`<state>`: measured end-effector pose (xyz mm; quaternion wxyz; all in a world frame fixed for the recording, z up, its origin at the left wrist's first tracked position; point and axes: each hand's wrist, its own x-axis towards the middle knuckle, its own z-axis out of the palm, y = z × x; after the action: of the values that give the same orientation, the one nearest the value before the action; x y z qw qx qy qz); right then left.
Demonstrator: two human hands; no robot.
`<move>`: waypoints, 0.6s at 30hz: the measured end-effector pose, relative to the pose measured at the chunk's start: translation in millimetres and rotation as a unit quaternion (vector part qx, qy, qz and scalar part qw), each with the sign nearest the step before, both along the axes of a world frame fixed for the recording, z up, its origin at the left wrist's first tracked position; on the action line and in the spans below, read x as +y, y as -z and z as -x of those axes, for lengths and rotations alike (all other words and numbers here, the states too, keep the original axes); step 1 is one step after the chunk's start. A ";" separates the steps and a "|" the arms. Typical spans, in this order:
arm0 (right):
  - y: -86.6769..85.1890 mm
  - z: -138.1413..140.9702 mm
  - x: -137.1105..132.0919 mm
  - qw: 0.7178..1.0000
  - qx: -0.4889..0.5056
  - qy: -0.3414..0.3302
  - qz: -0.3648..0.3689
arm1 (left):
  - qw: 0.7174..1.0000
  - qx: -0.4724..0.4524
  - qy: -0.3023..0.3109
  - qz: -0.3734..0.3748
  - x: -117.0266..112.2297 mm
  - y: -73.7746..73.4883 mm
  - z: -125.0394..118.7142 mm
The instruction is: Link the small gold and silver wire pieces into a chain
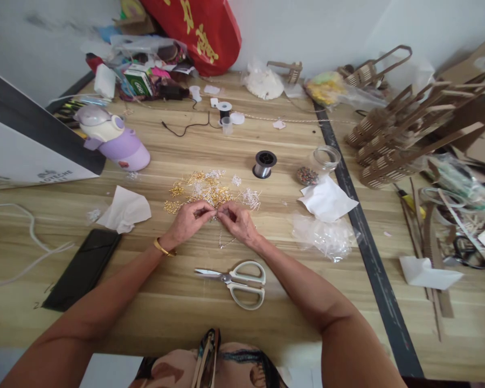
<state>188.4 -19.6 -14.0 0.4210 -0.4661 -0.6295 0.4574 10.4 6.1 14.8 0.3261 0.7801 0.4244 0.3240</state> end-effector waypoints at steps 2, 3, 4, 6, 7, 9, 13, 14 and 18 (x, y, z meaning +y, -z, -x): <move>-0.7 0.6 -0.5 1.000 -0.003 0.001 -0.001 | 1.000 -0.005 -0.003 0.003 0.2 2.0 1.1; -1.2 1.0 -0.7 1.000 -0.005 0.003 -0.003 | 1.000 -0.008 -0.005 0.005 0.2 2.8 1.5; -1.9 1.4 -0.9 1.000 -0.006 0.004 -0.005 | 1.000 -0.010 -0.006 0.006 0.2 3.4 2.0; -3.9 2.3 -1.4 1.000 -0.007 0.005 -0.008 | 1.000 -0.012 -0.006 0.009 0.2 4.4 2.6; -5.1 2.8 -1.6 1.000 -0.010 0.004 -0.008 | 1.000 -0.013 -0.006 0.010 0.2 4.9 2.8; -7.5 3.3 -1.9 1.000 -0.026 0.001 -0.010 | 1.000 -0.015 -0.004 0.011 0.6 5.8 3.0; -11.2 3.3 -2.1 0.998 -0.058 0.003 -0.027 | 1.000 -0.015 -0.001 0.002 1.0 5.0 3.3; -11.7 3.2 -2.2 0.998 -0.060 0.004 -0.031 | 1.000 -0.013 0.000 0.001 1.0 4.1 3.5; -12.2 2.9 -2.6 0.997 -0.066 0.006 -0.038 | 1.000 -0.002 0.008 0.007 1.7 1.4 5.2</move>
<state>185.5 -22.2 -1.8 0.3991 -0.4828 -0.6698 0.3988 5.2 7.8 13.4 0.3352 0.7802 0.4202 0.3199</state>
